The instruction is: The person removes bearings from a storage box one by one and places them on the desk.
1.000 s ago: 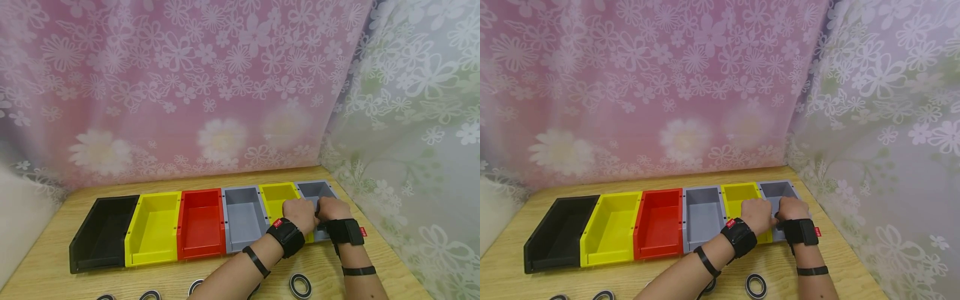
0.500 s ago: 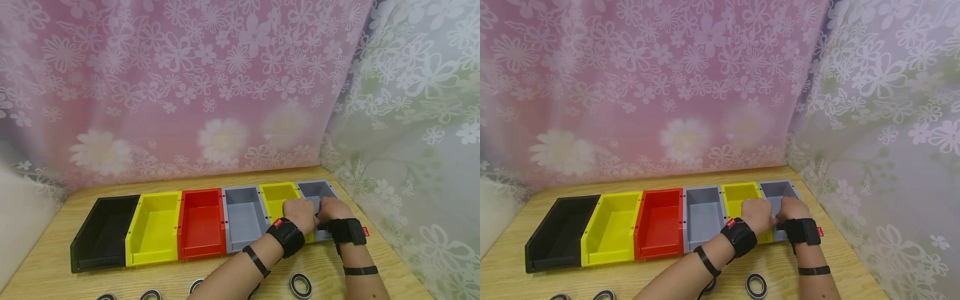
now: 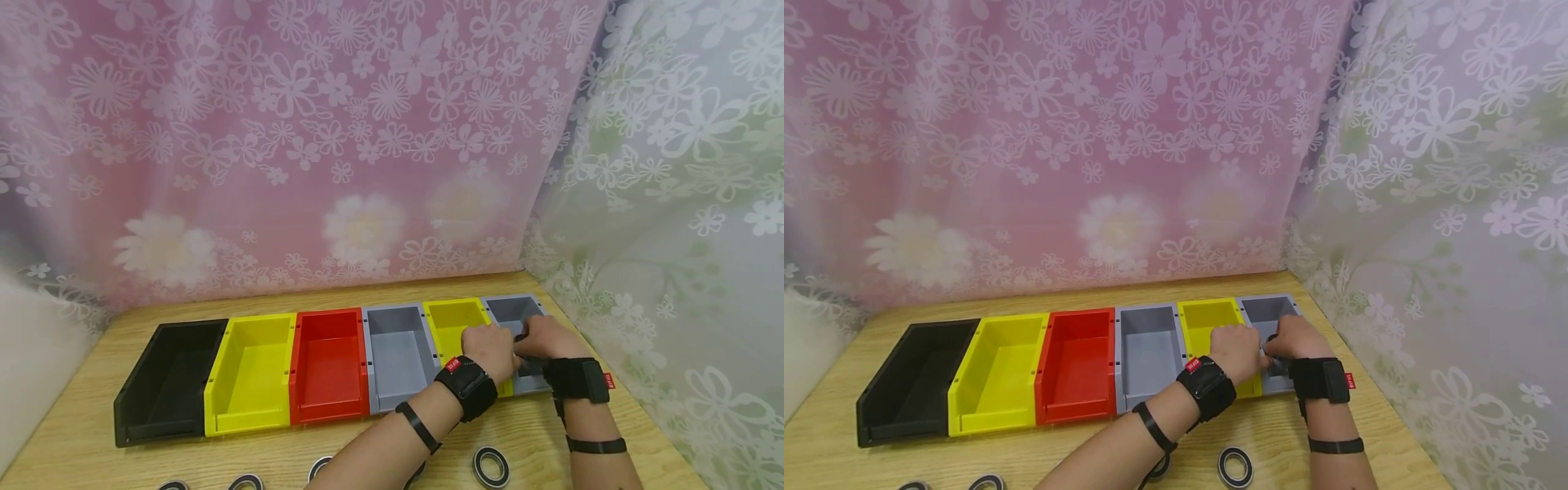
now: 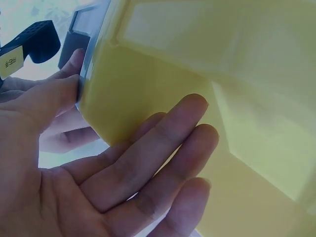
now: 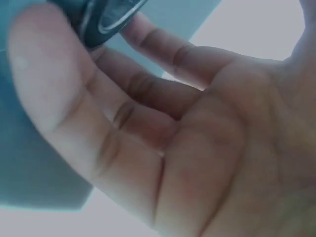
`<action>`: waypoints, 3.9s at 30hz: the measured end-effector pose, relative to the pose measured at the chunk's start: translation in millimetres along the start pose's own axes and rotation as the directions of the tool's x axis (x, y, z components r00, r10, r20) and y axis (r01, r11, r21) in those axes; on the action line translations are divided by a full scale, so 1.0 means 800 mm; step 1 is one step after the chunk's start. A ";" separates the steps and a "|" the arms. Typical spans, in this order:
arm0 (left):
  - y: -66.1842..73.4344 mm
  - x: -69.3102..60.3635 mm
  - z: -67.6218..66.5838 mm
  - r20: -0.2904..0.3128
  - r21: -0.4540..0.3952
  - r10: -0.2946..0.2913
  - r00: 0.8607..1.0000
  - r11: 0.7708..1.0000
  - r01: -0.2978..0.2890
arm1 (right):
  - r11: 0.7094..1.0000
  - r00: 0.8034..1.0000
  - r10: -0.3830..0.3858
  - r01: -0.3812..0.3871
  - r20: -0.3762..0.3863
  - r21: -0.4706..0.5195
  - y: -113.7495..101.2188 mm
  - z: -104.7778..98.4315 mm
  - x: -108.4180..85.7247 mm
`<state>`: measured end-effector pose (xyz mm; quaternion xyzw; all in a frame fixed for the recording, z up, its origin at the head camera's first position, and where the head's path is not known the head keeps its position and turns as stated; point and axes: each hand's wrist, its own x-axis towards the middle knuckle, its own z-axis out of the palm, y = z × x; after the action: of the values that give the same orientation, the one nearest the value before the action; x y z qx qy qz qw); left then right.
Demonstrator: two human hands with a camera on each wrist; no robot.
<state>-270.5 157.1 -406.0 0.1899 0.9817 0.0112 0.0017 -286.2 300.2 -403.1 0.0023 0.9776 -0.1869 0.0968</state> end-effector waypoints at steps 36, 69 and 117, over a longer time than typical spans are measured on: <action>-0.005 0.003 0.011 -0.046 -0.034 0.031 0.998 0.999 -0.033 | 0.992 0.989 -0.118 0.115 -0.088 -0.047 -0.060 -0.066 -0.108; -0.008 -0.002 0.011 -0.065 -0.040 0.028 0.998 0.999 -0.030 | 0.998 0.993 0.036 -0.030 0.112 -0.058 0.033 0.054 -0.131; -0.009 -0.005 0.010 -0.048 -0.099 0.028 0.998 0.995 -0.033 | 0.992 0.989 0.059 -0.044 0.134 -0.114 0.031 0.067 -0.132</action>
<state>-269.7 148.8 -414.5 0.2043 0.9767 0.0645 -0.0118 -171.2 307.0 -440.8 0.0093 0.9771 -0.1295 0.1685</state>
